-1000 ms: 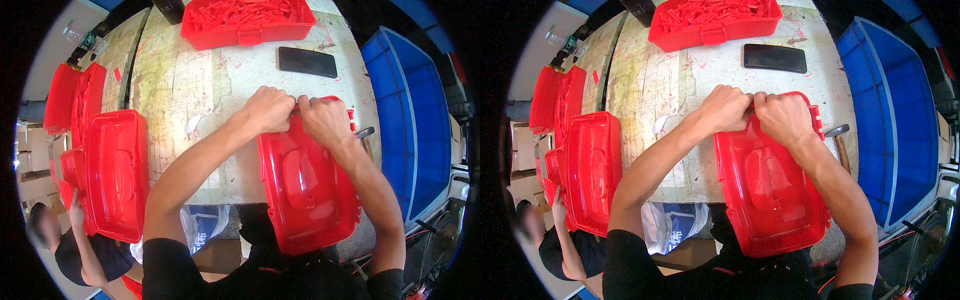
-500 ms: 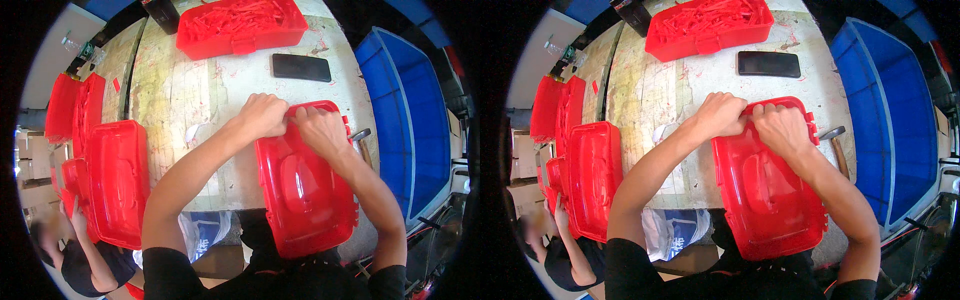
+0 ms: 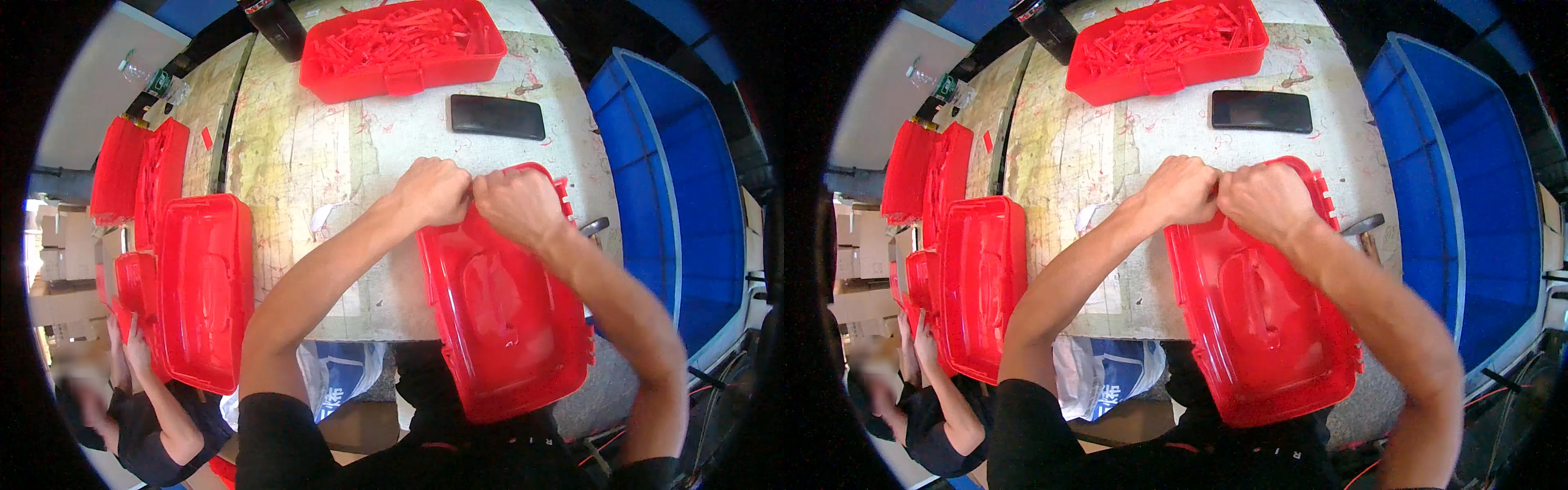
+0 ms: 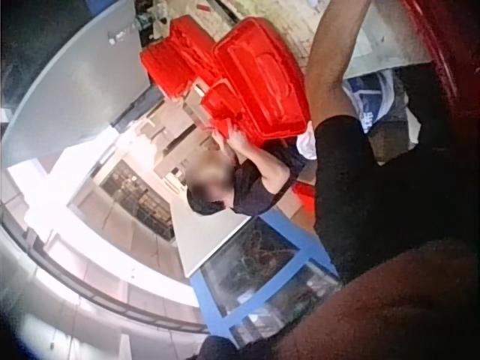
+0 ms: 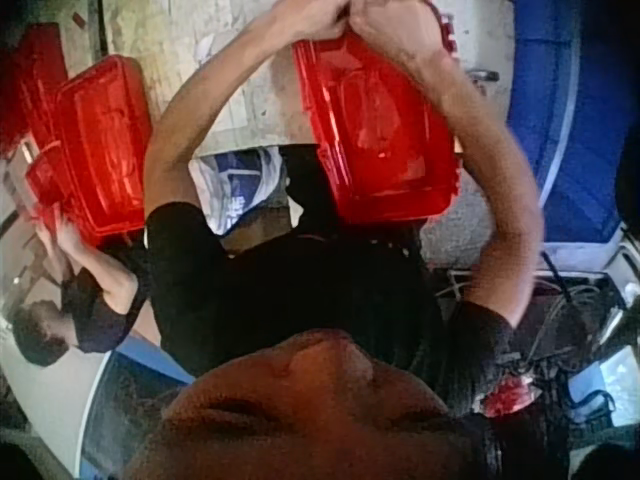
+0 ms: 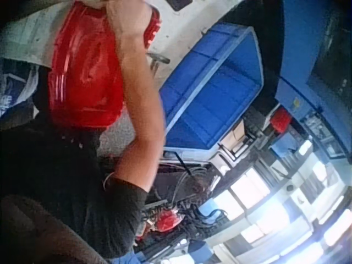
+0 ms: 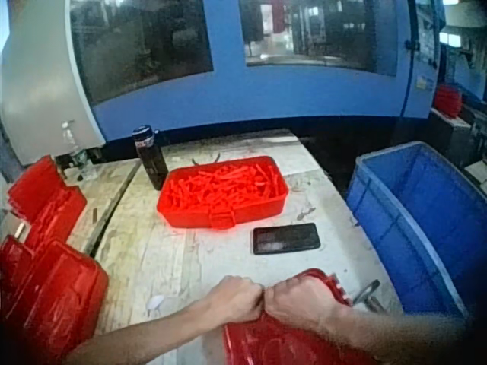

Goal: The person assembles red plastic containers by inserting small red plastic pieces into slots on the container edges. They use a hammer to tap the pieces into place and repeat the process for multiple containers.

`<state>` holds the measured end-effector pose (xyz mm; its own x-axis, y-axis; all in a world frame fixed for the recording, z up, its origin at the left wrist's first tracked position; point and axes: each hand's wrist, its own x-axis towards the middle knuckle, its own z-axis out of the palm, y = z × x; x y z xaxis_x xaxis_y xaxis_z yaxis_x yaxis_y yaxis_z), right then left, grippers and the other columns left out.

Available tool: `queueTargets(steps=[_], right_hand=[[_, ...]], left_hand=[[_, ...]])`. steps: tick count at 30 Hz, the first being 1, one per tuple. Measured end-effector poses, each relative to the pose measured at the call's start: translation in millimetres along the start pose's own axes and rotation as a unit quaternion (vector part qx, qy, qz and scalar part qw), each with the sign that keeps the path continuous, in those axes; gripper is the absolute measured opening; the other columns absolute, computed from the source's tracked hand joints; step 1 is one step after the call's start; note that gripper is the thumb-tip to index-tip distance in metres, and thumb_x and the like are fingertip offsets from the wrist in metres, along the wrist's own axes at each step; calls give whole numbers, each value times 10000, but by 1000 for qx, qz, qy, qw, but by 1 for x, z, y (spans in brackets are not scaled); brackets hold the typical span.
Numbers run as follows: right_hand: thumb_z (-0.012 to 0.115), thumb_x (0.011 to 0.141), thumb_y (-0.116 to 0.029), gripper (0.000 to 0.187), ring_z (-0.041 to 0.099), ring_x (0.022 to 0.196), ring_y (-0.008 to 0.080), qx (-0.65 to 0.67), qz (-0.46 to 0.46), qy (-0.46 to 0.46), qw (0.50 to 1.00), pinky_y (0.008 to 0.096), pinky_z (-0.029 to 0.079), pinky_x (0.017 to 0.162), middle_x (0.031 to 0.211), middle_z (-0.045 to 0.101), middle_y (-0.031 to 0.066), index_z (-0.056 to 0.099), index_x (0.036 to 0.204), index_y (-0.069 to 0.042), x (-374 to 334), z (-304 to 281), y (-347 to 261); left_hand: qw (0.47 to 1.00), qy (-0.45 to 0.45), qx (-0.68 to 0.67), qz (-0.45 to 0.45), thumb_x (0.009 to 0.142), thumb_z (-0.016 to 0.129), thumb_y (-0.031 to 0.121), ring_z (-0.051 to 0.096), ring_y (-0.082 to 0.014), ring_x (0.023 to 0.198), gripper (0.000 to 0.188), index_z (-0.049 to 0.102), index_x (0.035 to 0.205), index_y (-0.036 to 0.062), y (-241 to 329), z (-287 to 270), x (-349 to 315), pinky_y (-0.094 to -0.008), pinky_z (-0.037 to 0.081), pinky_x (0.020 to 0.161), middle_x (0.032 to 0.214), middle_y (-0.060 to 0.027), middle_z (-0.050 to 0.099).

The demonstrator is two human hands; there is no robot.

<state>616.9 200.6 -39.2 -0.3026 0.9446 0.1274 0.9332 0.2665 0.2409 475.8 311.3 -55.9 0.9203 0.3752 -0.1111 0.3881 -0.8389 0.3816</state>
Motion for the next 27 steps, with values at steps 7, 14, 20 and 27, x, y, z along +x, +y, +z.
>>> queueTargets(steps=[7,14,20,27], right_hand=[[630,825,-168,100,699,589,244,107,242,71,962,372,554,505,657,672,90,613,747,-108,-12,20,-31],[605,847,-131,88,711,628,212,20,81,-1,996,343,550,515,724,704,90,661,795,-87,-1,7,-9],[618,924,-207,127,688,851,221,-3,-63,-29,998,352,563,726,881,683,95,657,894,-90,4,-17,18],[638,900,-290,225,659,931,319,251,67,91,961,436,528,799,932,674,163,709,919,-77,76,-36,91]], left_hand=[[999,-5,42,3,710,620,142,652,-431,721,147,696,742,20,0,-3,3,-512,529,677,730,-251,655],[999,-14,41,16,722,618,142,655,-429,746,156,692,791,23,-8,2,5,-512,530,692,751,-239,667],[999,2,18,42,836,657,260,659,-429,789,243,676,947,45,-10,-10,-10,-506,529,714,808,-237,676],[987,-10,-53,-149,918,563,565,671,-425,836,481,725,1042,129,-35,-27,-96,-498,523,745,879,-240,690]])
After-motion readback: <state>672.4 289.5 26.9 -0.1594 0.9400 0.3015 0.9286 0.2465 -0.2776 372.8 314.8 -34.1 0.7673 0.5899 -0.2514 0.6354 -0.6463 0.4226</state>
